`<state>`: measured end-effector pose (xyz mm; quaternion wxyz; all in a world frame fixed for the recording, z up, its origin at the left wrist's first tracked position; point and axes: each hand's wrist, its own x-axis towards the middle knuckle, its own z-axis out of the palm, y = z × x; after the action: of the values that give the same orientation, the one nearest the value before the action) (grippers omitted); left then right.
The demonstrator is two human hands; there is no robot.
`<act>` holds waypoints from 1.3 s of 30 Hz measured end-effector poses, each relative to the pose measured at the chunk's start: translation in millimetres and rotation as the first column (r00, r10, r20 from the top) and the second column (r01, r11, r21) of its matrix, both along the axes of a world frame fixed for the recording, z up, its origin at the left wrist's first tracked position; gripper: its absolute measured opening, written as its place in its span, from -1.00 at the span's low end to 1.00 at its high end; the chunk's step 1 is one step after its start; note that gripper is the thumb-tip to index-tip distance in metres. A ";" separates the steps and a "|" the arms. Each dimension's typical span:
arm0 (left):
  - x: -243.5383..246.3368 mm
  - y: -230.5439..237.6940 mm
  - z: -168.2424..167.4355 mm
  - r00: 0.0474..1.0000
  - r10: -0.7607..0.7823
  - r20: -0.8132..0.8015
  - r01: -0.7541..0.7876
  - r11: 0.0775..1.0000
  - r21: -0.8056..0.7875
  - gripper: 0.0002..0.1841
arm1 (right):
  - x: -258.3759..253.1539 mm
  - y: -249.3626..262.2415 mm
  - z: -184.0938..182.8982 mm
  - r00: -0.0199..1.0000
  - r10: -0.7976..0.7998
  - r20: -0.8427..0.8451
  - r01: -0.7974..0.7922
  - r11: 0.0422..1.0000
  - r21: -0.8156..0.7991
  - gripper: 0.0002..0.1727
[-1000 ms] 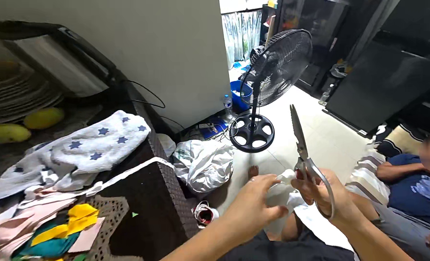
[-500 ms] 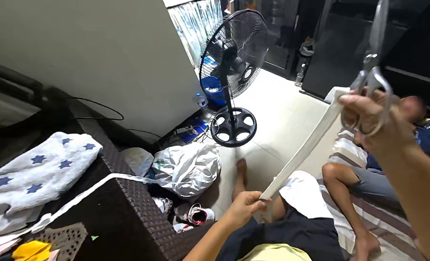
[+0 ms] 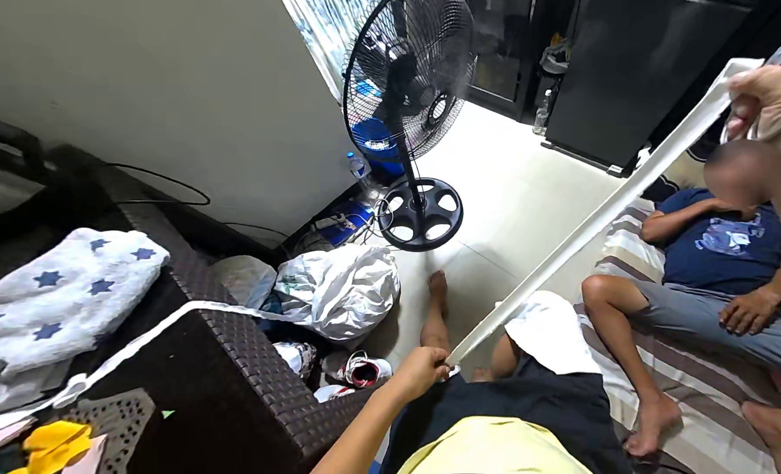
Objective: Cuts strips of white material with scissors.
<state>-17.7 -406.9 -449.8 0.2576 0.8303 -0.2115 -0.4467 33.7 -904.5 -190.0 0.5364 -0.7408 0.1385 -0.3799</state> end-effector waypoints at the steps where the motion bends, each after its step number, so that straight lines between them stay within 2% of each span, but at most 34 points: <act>1: -0.3 -1.5 -3.3 1.000 -0.003 -0.006 0.003 1.000 0.031 -0.74 | 5.5 -1.0 3.5 1.000 0.007 -0.001 -0.007 0.999 -0.052 -0.86; 2: -1.9 -4.6 -3.4 0.999 0.044 -0.027 -0.043 0.999 0.013 -0.75 | 9.5 0.5 6.4 1.000 0.021 0.009 -0.020 0.995 -0.100 -0.85; 4: -8.8 -17.8 7.5 0.949 0.260 -0.179 -0.290 0.941 -0.174 -0.78 | 1.4 20.3 12.6 0.995 0.067 -0.077 -0.084 0.967 -0.240 -0.85; 6: -14.4 -39.6 36.6 0.812 0.386 -0.437 -0.543 0.773 -0.327 -0.80 | -21.1 67.7 13.6 0.973 0.030 -0.231 -0.094 0.958 -0.272 -0.70; 8: -14.9 -58.7 69.8 0.697 0.375 -0.611 -0.672 0.639 -0.374 -0.77 | -46.1 109.7 -4.2 0.944 0.139 -0.299 -0.205 0.957 -0.203 -0.72; 11: -13.2 -75.4 111.0 0.612 0.310 -0.728 -0.748 0.527 -0.404 -0.76 | -93.6 168.0 -61.0 0.831 0.404 -0.383 -0.412 0.909 0.066 -0.88; 13: -11.7 -82.7 130.7 0.591 0.278 -0.757 -0.770 0.474 -0.427 -0.74 | -120.9 196.3 -101.8 0.761 0.515 -0.395 -0.495 0.854 0.159 -0.84; 16: -10.1 -88.9 150.8 0.576 0.243 -0.781 -0.789 0.414 -0.453 -0.72 | -143.3 223.4 -139.1 0.726 0.623 -0.291 -0.570 0.782 0.251 -0.74; 19: -4.7 -94.0 164.6 0.582 0.266 -0.768 -0.795 0.384 -0.470 -0.73 | -145.0 235.9 -156.5 0.757 0.646 -0.098 -0.574 0.729 0.374 -0.83; 25: 9.2 -93.9 167.3 0.501 0.379 -0.778 -0.864 0.267 -0.426 -0.75 | -160.7 243.9 -150.9 0.711 0.703 0.024 -0.560 0.544 0.626 -0.79; 28: 21.9 -94.3 158.2 0.449 0.464 -0.764 -0.892 0.188 -0.410 -0.77 | -171.2 248.7 -148.1 0.709 0.705 -0.005 -0.519 0.526 0.674 -0.78; 32: 52.0 -92.4 125.6 0.278 0.588 -0.759 -0.939 -0.002 -0.345 -0.79 | -179.2 247.8 -146.4 0.693 0.720 -0.026 -0.493 0.501 0.712 -0.81; 34: 65.9 -90.8 107.3 0.151 0.598 -0.787 -0.957 -0.110 -0.268 -0.78 | -177.7 246.0 -144.1 0.682 0.730 -0.030 -0.479 0.478 0.736 -0.80; 35: 69.8 -90.0 97.5 0.114 0.592 -0.798 -0.963 -0.133 -0.236 -0.78 | -175.8 245.9 -142.6 0.681 0.732 -0.035 -0.465 0.468 0.751 -0.80; 36: 70.1 -88.6 86.6 0.111 0.584 -0.804 -0.970 -0.111 -0.215 -0.77 | -173.3 246.3 -141.5 0.683 0.730 -0.035 -0.445 0.454 0.771 -0.80; 37: 65.9 -86.6 76.0 0.141 0.577 -0.804 -0.979 -0.039 -0.199 -0.77 | -169.8 247.5 -140.2 0.692 0.721 -0.037 -0.416 0.441 0.795 -0.80; 39: 42.3 -82.7 64.2 0.262 0.549 -0.794 -0.962 0.217 -0.168 -0.62 | -159.9 250.2 -136.6 0.737 0.669 -0.092 -0.326 0.471 0.819 -0.82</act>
<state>24.6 -489.7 -385.5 0.7661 0.4843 0.2113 -0.3660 -126.1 -654.3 -326.6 0.8418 -0.5119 0.1628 0.0538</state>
